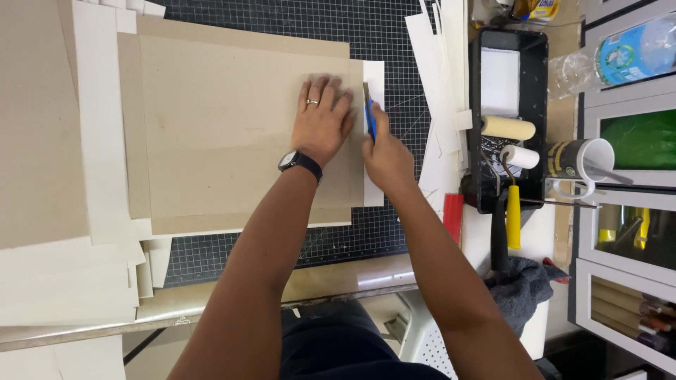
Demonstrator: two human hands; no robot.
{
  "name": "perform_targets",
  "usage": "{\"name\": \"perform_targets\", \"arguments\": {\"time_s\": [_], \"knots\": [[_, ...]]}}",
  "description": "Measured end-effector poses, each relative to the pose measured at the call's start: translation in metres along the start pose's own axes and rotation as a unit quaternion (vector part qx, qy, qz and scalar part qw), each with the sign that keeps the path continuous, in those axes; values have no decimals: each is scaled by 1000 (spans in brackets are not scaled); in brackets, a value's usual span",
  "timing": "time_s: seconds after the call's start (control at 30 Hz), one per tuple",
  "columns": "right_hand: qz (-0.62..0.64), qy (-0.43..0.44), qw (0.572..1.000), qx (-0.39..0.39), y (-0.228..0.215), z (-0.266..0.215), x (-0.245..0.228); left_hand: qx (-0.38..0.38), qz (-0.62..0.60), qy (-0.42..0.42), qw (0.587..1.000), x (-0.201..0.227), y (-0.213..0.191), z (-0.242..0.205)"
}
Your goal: Trimming the edges of cardboard sheets using a utility knife on a cutting mat
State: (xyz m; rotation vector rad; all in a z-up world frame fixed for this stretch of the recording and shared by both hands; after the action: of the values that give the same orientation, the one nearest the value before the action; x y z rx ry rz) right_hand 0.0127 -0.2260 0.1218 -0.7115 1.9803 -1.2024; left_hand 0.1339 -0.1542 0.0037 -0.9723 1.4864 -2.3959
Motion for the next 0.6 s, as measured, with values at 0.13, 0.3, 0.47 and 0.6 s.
{"name": "perform_targets", "arguments": {"time_s": [0.13, 0.3, 0.47, 0.6], "knots": [[-8, 19, 1000, -13, 9, -26, 2, -2, -6, -2, 1000, 1, 2, 1], [15, 44, 998, -41, 35, -44, 20, 38, -38, 42, 998, 0, -11, 0], [25, 72, 995, -69, 36, -77, 19, 43, -33, 44, 998, 2, -10, -1], [25, 61, 995, -72, 50, -96, 29, 36, -35, 42, 998, 2, -12, 0]]}}
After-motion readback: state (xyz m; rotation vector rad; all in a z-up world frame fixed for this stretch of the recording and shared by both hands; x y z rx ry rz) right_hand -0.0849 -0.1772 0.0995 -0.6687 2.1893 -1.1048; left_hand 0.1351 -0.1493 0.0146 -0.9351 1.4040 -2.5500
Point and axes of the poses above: each hand's wrist, its own z-axis towards the middle knuckle, its own y-axis out of the palm, x = y × z, the point moved 2 cm from there along z, towards the middle knuckle, and after that the axes turned 5 degrees about -z, right-handed, at the moved point
